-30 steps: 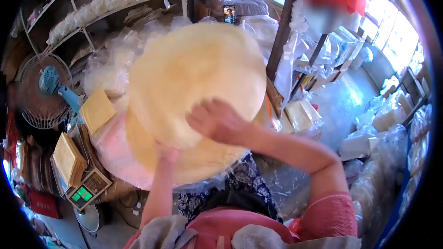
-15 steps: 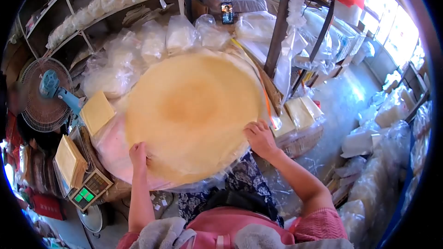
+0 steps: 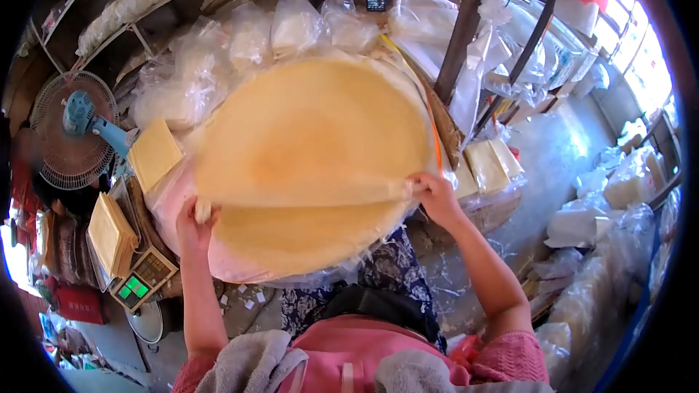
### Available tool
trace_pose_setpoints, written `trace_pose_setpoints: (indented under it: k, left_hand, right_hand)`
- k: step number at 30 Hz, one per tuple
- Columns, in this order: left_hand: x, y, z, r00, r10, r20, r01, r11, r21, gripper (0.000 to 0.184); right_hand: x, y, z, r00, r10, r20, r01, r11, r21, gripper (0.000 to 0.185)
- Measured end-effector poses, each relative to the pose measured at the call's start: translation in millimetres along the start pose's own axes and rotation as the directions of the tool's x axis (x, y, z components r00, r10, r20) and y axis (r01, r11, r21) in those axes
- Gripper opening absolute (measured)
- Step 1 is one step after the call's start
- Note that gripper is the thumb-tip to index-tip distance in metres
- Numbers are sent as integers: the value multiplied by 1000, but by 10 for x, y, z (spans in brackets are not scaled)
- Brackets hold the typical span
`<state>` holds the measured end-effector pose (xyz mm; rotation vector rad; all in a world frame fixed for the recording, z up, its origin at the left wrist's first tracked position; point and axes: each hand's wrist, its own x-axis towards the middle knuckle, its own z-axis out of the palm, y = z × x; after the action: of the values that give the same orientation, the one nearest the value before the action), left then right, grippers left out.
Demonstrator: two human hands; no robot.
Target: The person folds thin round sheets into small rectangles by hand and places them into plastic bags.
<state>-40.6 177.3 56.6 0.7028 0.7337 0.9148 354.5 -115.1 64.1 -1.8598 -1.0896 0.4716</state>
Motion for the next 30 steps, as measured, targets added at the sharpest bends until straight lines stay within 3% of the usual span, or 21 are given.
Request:
trace_pose_setpoints:
  k: [3, 4, 5, 6, 9, 12, 14, 17, 19, 22, 25, 30]
  left_hand:
    - [216, -215, 578, 943, 332, -27, -304, 890, 339, 40]
    - [301, -335, 561, 915, 387, 113, -367, 684, 631, 44]
    - [461, -520, 490, 885, 385, 263, -412, 382, 827, 47]
    - [529, -609, 506, 856, 326, 402, -434, 29, 900, 51]
    - [565, -753, 585, 904, 187, 384, -322, -292, 901, 54]
    - [351, -840, 847, 754, 249, 608, -351, -629, 693, 56]
    - [207, -991, 1085, 725, 120, 678, -533, -526, 663, 57]
    - [43, -1117, 1367, 697, -42, 716, -646, -471, 601, 58]
    - [129, -1257, 1275, 669, -66, 740, -684, -446, 578, 60]
    - [191, -1300, 1244, 643, -63, 763, -711, -420, 564, 62]
    - [186, -1288, 1245, 645, -60, 762, -710, -417, 568, 64]
    - [183, -1278, 1260, 655, -71, 752, -707, -408, 577, 63]
  right_hand:
    - [264, 352, 68, 986, 154, -65, -149, 985, 81, 14]
    - [334, 517, 120, 981, 186, -62, -178, 978, 111, 15]
    - [380, 619, 151, 974, 217, -59, -207, 968, 140, 16]
    - [399, 663, 166, 974, 219, -65, -216, 975, 57, 15]
    - [476, 637, 153, 976, 207, -70, -217, 957, -194, 19]
    - [590, 375, 51, 990, 116, -86, -142, 883, -448, 27]
    - [865, 158, 43, 993, -30, -118, -51, 777, -628, 29]
    - [1484, 153, 203, 967, -235, -103, 147, 836, -529, 34]
    - [1981, 313, 403, 970, -238, -53, 173, 824, -539, 36]
    - [2518, 251, 593, 976, -215, -25, 162, 803, -573, 39]
    - [2936, 230, 723, 995, -46, -88, -14, 809, -588, 38]
    - [3239, 134, 662, 991, 110, 70, -45, 793, -608, 33]
